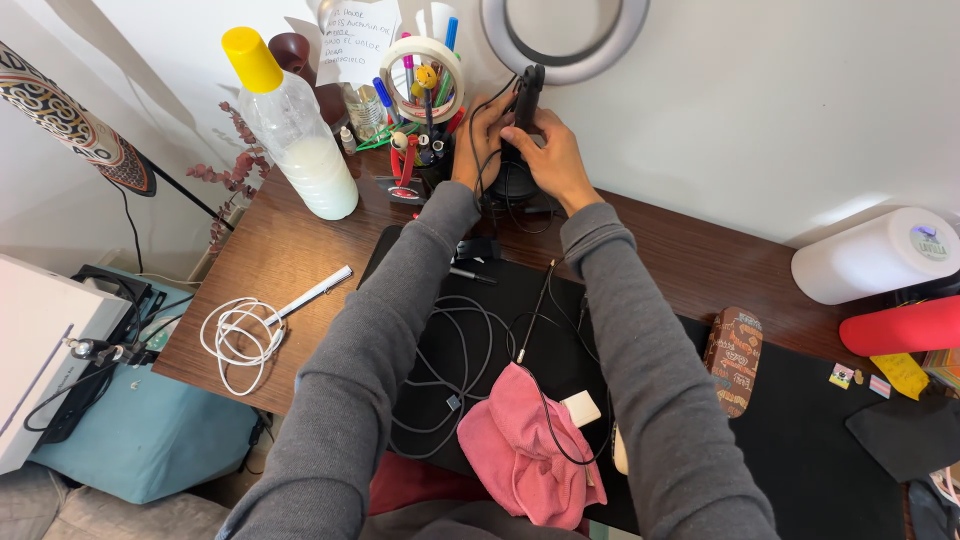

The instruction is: The person organizes a cluttered desk by sorting items into containers, coiling and tucking cables, and wiping the surface with a pink cloth. They handle a small round container, a tin, a ring light, pens, and a bottle, then wipe the desk mat.

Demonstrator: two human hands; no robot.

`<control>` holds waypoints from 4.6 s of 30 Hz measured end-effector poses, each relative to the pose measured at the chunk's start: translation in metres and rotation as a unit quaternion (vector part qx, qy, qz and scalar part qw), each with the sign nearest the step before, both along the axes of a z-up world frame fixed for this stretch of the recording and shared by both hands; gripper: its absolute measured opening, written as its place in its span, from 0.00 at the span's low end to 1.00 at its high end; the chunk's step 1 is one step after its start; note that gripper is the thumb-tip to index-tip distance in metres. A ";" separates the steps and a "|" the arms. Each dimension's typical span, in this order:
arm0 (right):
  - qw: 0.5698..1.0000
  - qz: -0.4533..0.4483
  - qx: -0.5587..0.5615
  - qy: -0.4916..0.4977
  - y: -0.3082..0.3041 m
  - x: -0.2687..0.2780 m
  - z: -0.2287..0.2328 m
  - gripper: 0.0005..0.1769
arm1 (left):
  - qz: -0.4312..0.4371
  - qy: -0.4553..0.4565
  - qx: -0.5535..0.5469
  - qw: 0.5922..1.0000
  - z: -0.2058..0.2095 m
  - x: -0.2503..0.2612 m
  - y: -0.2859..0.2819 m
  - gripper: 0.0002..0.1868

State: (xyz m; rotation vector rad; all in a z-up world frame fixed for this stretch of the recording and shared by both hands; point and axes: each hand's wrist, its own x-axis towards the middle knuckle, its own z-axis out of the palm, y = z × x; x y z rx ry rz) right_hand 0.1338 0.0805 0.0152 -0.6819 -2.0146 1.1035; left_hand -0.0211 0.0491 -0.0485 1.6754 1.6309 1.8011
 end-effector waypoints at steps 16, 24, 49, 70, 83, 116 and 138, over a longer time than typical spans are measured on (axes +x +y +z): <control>0.993 -0.109 0.011 -0.034 -0.002 -0.010 -0.013 0.14 | -0.039 0.038 -0.062 0.997 -0.020 0.005 -0.025 0.37; 0.977 -0.190 0.005 0.095 -0.026 -0.024 -0.033 0.21 | 0.129 -0.009 -0.069 0.989 -0.030 0.027 -0.033 0.24; 0.996 0.074 -0.040 0.028 0.030 -0.001 -0.057 0.22 | 0.043 -0.045 -0.091 0.994 0.006 0.026 -0.060 0.19; 0.995 -0.093 0.026 -0.007 0.014 0.002 -0.063 0.12 | 0.111 0.029 -0.187 0.976 0.007 0.048 -0.072 0.28; 0.997 -0.061 -0.001 -0.047 -0.005 0.015 -0.029 0.15 | 0.079 -0.057 -0.055 0.994 -0.003 0.014 -0.032 0.26; 0.994 0.060 0.068 -0.063 0.034 0.019 -0.043 0.19 | 0.077 0.203 -0.052 0.975 -0.038 0.002 -0.016 0.36; 0.998 0.022 0.031 -0.050 0.008 0.016 -0.032 0.21 | 0.126 -0.051 -0.155 0.978 0.028 0.034 -0.042 0.22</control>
